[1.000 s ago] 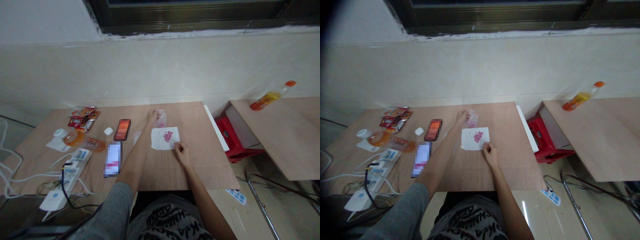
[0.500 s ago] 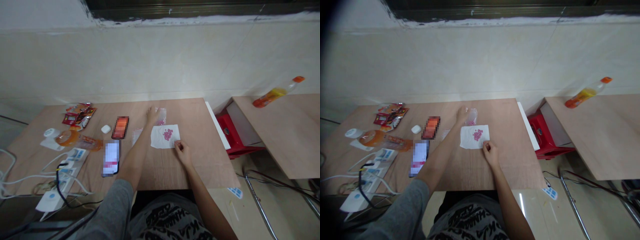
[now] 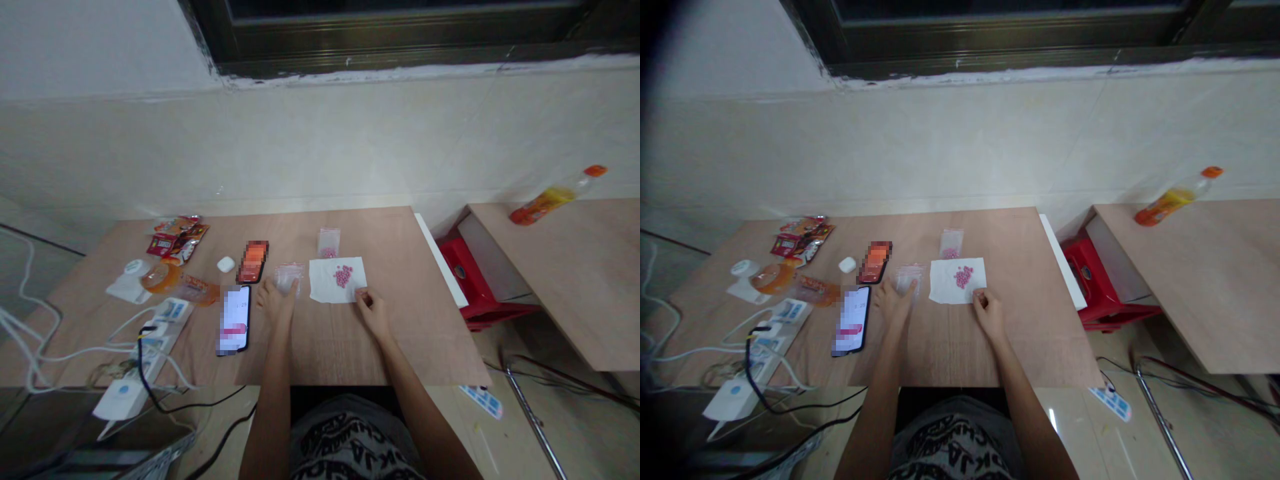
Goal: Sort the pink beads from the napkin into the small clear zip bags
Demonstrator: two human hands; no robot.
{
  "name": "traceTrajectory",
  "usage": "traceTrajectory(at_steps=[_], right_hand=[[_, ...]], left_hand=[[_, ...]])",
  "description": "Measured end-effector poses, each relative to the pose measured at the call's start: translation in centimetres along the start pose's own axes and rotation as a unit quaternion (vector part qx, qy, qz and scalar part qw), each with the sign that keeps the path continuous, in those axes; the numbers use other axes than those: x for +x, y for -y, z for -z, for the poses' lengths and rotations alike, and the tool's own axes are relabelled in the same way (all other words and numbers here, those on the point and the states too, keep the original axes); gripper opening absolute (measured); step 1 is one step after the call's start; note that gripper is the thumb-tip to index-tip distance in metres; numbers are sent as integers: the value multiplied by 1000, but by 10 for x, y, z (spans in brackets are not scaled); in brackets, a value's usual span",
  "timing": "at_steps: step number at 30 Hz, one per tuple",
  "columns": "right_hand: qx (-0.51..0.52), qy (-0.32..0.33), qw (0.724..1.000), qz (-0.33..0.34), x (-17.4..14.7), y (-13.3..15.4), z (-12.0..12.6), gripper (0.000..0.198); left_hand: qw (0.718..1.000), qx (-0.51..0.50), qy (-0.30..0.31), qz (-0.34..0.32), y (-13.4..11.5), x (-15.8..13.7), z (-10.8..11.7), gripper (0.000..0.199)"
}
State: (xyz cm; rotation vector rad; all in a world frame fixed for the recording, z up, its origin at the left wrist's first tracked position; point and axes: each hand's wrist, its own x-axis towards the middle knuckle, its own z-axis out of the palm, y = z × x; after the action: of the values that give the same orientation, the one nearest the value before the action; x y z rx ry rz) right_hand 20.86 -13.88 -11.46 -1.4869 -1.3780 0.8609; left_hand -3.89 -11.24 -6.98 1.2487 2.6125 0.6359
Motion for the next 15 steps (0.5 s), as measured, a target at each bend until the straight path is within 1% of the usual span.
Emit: traceTrajectory(at_steps=[3,7,12,15], right_hand=[[4,2,1000,1,0,1,1,29],[-7,-2,1000,4,0,1,1,30],[-16,-1,1000,12,0,2,2,30],[-17,-1,1000,12,0,4,2,30]], left_hand=[[999,30,-26,-5,-3,-1,-7,85],[997,45,-61,-26,-17,1,-17,88],[996,36,-54,-54,-29,5,-29,85],[996,35,-54,-57,-30,5,-29,81]])
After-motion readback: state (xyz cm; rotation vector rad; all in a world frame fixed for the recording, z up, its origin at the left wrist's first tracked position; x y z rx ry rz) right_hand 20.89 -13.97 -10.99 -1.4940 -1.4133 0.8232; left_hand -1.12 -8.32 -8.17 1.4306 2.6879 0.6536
